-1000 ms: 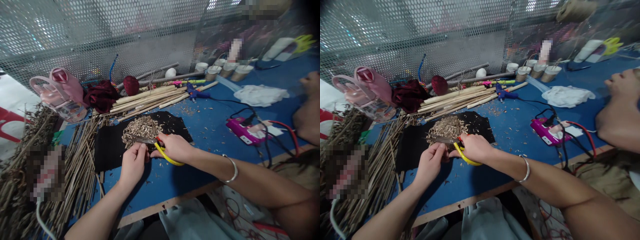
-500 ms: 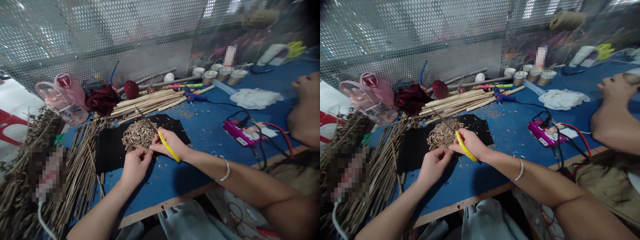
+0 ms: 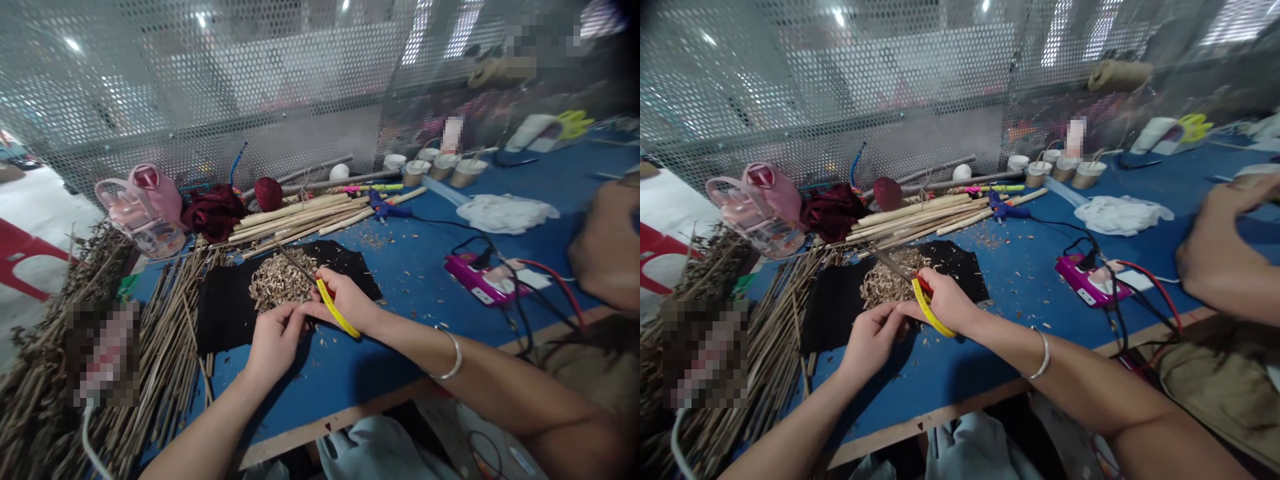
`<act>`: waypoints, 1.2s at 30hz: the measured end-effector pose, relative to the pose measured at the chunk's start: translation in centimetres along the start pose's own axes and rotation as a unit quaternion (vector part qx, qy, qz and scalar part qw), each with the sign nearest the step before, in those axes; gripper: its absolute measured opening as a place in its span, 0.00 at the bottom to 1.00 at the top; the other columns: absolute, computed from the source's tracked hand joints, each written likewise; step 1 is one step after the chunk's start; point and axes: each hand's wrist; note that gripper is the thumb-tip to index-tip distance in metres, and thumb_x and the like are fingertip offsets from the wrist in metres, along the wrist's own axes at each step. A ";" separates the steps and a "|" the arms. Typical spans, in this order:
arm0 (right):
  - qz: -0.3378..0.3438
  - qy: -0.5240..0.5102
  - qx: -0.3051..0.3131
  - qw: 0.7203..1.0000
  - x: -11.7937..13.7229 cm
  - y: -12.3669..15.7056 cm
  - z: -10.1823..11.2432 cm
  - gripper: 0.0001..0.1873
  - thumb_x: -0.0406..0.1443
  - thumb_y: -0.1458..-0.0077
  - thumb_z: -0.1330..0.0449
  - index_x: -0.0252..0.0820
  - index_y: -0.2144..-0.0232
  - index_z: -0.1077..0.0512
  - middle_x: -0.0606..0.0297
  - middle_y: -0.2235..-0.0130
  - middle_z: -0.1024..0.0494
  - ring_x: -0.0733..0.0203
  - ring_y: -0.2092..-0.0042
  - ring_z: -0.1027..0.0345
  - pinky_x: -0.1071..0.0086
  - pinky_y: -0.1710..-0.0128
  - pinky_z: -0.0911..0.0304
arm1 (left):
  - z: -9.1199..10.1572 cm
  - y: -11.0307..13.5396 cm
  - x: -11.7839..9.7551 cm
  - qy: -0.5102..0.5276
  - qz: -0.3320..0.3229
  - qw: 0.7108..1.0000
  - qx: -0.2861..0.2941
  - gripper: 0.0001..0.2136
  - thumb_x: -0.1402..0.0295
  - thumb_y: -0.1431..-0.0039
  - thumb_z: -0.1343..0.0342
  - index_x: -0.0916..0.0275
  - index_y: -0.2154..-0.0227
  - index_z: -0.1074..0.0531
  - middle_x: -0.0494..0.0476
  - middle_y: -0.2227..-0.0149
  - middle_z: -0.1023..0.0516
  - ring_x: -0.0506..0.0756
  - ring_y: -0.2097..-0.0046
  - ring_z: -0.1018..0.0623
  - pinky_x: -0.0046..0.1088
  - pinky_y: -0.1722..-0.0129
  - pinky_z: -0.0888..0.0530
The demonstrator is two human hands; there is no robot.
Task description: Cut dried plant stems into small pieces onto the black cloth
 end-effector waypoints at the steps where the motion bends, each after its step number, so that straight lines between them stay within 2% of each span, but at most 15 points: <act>1: -0.001 0.052 -0.004 0.999 0.1 0.1 0.2 0.18 0.44 0.59 0.38 0.42 0.69 0.40 0.72 0.75 0.35 0.68 0.74 0.43 0.74 0.75 0.47 | 0.1 -0.1 0.0 0.028 0.011 0.999 -0.032 0.14 0.59 0.45 0.53 0.64 0.77 0.31 0.50 0.80 0.31 0.48 0.77 0.33 0.21 0.77 0.36; 5: 0.022 0.180 0.012 0.983 0.7 0.4 0.6 0.30 0.52 0.66 0.36 0.41 0.64 0.38 0.65 0.68 0.32 0.62 0.69 0.40 0.70 0.70 0.45 | 0.6 -0.4 -0.2 0.115 0.037 0.983 -0.137 0.14 0.58 0.46 0.51 0.65 0.72 0.30 0.51 0.79 0.30 0.48 0.77 0.31 0.23 0.77 0.31; 8: 0.041 0.210 0.033 0.976 0.8 0.6 0.3 0.35 0.56 0.67 0.38 0.39 0.62 0.39 0.59 0.63 0.33 0.56 0.62 0.38 0.65 0.65 0.43 | 0.7 -0.4 -0.2 0.126 0.029 0.977 -0.167 0.14 0.58 0.47 0.49 0.66 0.75 0.31 0.51 0.79 0.29 0.48 0.78 0.30 0.23 0.77 0.30; 10: 0.047 0.220 0.042 0.974 0.8 0.7 0.1 0.37 0.57 0.67 0.38 0.39 0.61 0.39 0.57 0.61 0.34 0.54 0.60 0.39 0.63 0.62 0.43 | 0.6 -0.3 -0.1 0.126 0.029 0.976 -0.177 0.13 0.59 0.48 0.49 0.66 0.73 0.30 0.51 0.79 0.28 0.49 0.77 0.29 0.24 0.76 0.29; 12: 0.051 0.225 0.043 0.972 0.8 0.7 0.0 0.37 0.57 0.66 0.39 0.39 0.60 0.39 0.56 0.60 0.34 0.53 0.59 0.39 0.62 0.61 0.43 | 0.5 -0.2 0.1 0.112 0.024 0.978 -0.175 0.13 0.60 0.48 0.48 0.66 0.70 0.29 0.52 0.78 0.27 0.50 0.77 0.28 0.24 0.76 0.29; 17: 0.062 0.228 0.038 0.971 1.0 0.6 0.0 0.38 0.57 0.68 0.38 0.39 0.60 0.39 0.56 0.60 0.34 0.52 0.59 0.39 0.61 0.60 0.44 | 0.3 0.1 0.4 0.038 -0.020 0.989 -0.145 0.11 0.62 0.46 0.50 0.65 0.74 0.30 0.53 0.77 0.27 0.50 0.75 0.27 0.25 0.73 0.30; 21: 0.063 0.236 0.033 0.969 0.9 0.6 -0.3 0.36 0.58 0.69 0.38 0.39 0.64 0.40 0.58 0.64 0.31 0.54 0.63 0.37 0.65 0.65 0.44 | 0.2 0.4 0.3 0.027 -0.030 0.989 -0.142 0.11 0.63 0.44 0.52 0.65 0.72 0.30 0.53 0.76 0.27 0.50 0.75 0.27 0.25 0.72 0.30; 27: 0.010 0.274 0.039 0.961 0.7 0.8 -0.6 0.34 0.60 0.67 0.42 0.41 0.66 0.41 0.64 0.72 0.30 0.56 0.70 0.33 0.70 0.75 0.50 | 0.2 0.6 -0.1 -0.034 -0.044 0.987 -0.151 0.13 0.63 0.43 0.54 0.64 0.77 0.30 0.53 0.78 0.28 0.50 0.75 0.28 0.23 0.73 0.31; 31: -0.008 0.313 0.041 0.949 0.7 0.8 -0.4 0.36 0.62 0.69 0.42 0.42 0.67 0.40 0.64 0.74 0.29 0.54 0.71 0.32 0.70 0.75 0.50 | 0.3 0.5 -0.2 -0.076 -0.044 0.984 -0.152 0.15 0.62 0.43 0.54 0.64 0.80 0.31 0.52 0.79 0.29 0.49 0.76 0.29 0.23 0.73 0.33; 36: -0.022 0.321 0.050 0.946 0.0 0.7 -0.4 0.37 0.63 0.70 0.43 0.41 0.66 0.39 0.61 0.72 0.26 0.52 0.69 0.30 0.69 0.74 0.48 | 0.3 0.3 0.0 -0.053 -0.022 0.989 -0.136 0.15 0.61 0.43 0.55 0.63 0.80 0.33 0.51 0.80 0.30 0.49 0.77 0.30 0.23 0.75 0.35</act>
Point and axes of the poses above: each hand's wrist, its own y-axis away from the middle knuckle, its own z-axis out of the back of the hand, x = y × z
